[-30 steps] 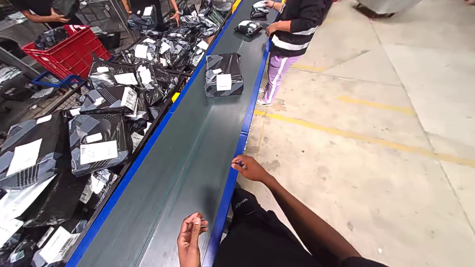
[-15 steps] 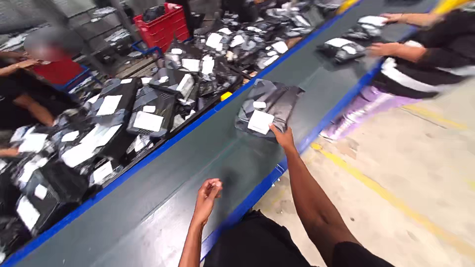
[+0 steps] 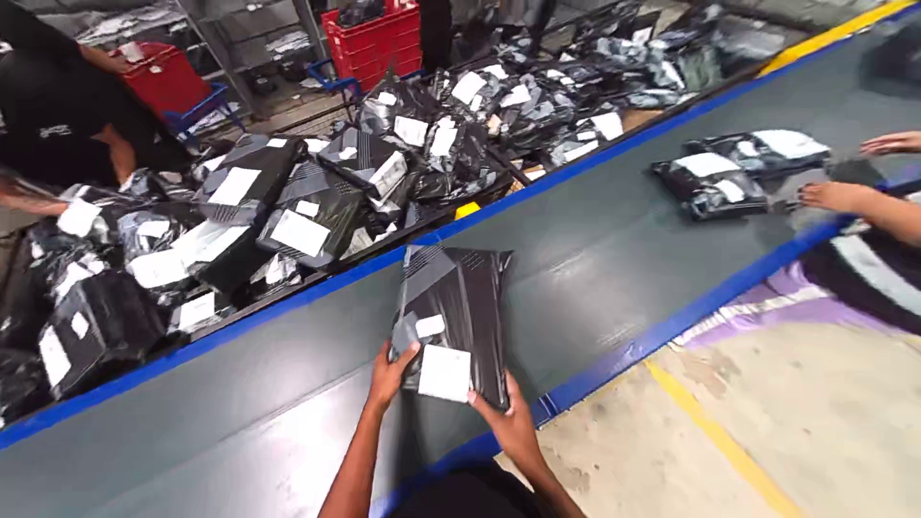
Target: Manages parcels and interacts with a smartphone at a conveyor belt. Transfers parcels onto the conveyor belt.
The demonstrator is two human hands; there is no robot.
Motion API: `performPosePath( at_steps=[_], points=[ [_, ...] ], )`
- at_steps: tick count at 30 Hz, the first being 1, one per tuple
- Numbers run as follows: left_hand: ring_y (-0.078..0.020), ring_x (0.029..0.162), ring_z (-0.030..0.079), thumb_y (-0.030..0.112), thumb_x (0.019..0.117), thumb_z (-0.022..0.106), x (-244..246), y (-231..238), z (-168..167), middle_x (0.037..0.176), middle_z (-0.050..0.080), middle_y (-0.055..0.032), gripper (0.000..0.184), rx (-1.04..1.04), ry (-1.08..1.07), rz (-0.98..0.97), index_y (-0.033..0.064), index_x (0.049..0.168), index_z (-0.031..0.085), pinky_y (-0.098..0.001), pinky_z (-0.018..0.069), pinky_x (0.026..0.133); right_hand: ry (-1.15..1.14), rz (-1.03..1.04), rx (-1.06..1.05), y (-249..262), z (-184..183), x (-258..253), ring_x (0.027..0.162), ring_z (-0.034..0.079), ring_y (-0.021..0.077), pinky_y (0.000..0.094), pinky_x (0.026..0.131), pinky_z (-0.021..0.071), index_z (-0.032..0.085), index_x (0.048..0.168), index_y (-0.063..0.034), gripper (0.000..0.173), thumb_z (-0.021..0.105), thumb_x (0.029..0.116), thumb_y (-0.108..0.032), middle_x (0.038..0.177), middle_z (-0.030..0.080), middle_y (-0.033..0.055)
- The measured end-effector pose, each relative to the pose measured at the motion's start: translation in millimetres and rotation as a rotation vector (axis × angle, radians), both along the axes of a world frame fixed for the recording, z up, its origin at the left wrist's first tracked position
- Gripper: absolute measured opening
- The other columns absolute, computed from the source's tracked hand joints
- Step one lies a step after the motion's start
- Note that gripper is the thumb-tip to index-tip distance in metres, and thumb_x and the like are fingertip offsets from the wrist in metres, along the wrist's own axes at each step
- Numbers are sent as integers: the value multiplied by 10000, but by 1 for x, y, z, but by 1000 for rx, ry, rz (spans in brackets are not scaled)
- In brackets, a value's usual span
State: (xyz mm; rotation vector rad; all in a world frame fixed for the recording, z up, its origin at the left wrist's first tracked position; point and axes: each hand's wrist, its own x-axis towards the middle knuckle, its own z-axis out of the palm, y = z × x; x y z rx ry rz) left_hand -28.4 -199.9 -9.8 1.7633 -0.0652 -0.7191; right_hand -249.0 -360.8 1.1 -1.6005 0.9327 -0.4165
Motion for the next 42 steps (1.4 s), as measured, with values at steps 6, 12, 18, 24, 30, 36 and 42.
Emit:
performPosePath(
  at_steps=[6,12,18,24,30,36,42],
  points=[
    [-197,1064,716,299,882,808,-1,-1,46,1174,727,-128,632,-121,-11,16,-20,1367,559,-386,604,962,-145,-79,19,-33,41,52,1213,642,118,348,1029,571,422,1538,-79,878,853,819,-342,1364,645,57],
    [-119,1156,658,366,948,718,114,-129,223,1280,658,-129,768,-339,-750,-140,-80,1477,386,-331,563,1023,-634,-37,-776,-184,199,170,1358,523,200,402,1126,475,361,1543,-36,798,764,916,-320,1533,475,143],
    [-149,1192,630,416,958,683,297,-284,384,1348,577,-125,756,-548,-1230,-203,-16,1479,348,-375,569,1018,-694,-294,-1171,-318,337,341,1130,617,232,406,973,528,648,1306,7,598,685,952,-474,1189,655,159],
    [-358,1303,578,425,929,711,438,-353,246,1452,553,-212,852,192,-953,-384,142,1611,286,-602,473,1071,111,148,-830,-377,147,479,1169,645,402,642,959,528,444,1559,-253,716,613,940,-570,1342,616,252],
    [-267,1323,568,469,982,641,285,-293,42,1446,556,-204,696,73,-681,-769,22,1486,468,-455,492,1103,94,394,-544,-272,-34,343,1173,645,202,445,1029,536,696,1275,-151,360,628,1004,-378,1242,694,64],
    [-215,1049,717,289,967,703,102,-164,-23,1273,681,-137,566,-16,-120,-672,-6,1416,525,-414,632,869,23,-55,-336,-192,-25,83,933,703,102,331,798,626,752,1086,-110,235,635,1017,-301,1054,732,21],
    [-291,1069,710,203,1034,613,27,-152,-5,1270,673,-170,467,-53,185,-569,-21,1424,489,-457,624,886,252,-523,-387,-306,2,-54,884,702,249,489,796,599,640,1239,-47,400,498,1068,-380,1047,701,144]
  ],
)
